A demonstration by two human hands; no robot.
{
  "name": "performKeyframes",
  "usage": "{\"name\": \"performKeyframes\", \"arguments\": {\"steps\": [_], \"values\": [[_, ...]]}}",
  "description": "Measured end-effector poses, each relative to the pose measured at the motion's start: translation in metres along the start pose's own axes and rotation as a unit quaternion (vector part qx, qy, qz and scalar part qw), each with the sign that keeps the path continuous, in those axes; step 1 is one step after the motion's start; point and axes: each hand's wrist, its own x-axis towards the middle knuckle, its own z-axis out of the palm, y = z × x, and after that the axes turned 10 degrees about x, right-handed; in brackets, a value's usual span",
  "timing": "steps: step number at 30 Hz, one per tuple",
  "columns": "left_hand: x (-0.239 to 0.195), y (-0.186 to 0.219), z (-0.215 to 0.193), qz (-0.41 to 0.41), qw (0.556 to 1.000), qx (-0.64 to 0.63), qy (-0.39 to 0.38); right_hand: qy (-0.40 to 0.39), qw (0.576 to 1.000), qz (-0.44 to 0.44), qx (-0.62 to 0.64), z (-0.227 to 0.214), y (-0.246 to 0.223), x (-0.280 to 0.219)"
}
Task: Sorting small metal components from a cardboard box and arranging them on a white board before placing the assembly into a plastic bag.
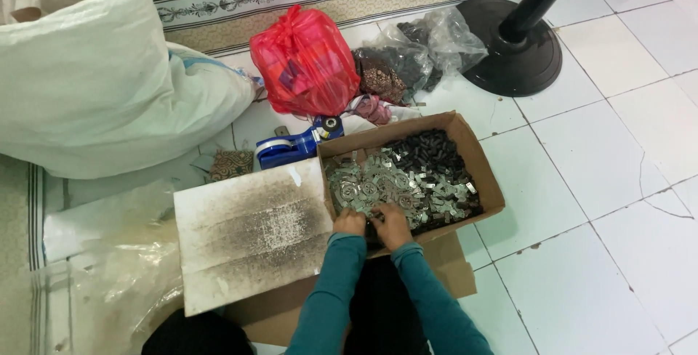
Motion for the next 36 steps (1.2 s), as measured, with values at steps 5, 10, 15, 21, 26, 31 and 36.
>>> {"name": "performKeyframes", "arguments": {"steps": [5,10,15,21,26,31,36], "values": [[0.01,-0.008,-0.076,-0.124,0.97,-0.206,-0.046,0.025,0.997,-0.039,0.06,0.004,0.003,-0.002],[-0.011,-0.037,-0.093,-0.272,0.91,-0.304,-0.076,0.02,0.979,-0.013,0.201,0.007,-0.026,-0.013],[-0.047,-0.071,-0.185,-0.422,0.787,-0.45,0.009,0.001,0.968,-0.034,0.248,0.044,-0.087,-0.026],[-0.086,-0.108,-0.238,-0.484,0.716,-0.489,0.116,-0.03,0.962,-0.112,0.246,0.101,-0.157,-0.019],[-0.099,-0.129,-0.248,-0.439,0.839,-0.304,0.105,-0.071,0.965,-0.141,0.212,0.108,-0.19,-0.016],[-0.082,-0.108,-0.24,-0.343,0.896,-0.267,0.093,-0.016,0.973,-0.15,0.177,0.079,-0.143,0.002],[-0.043,-0.046,-0.161,-0.181,0.941,-0.286,-0.03,0.055,0.988,-0.067,0.125,0.028,-0.046,0.022]]}}
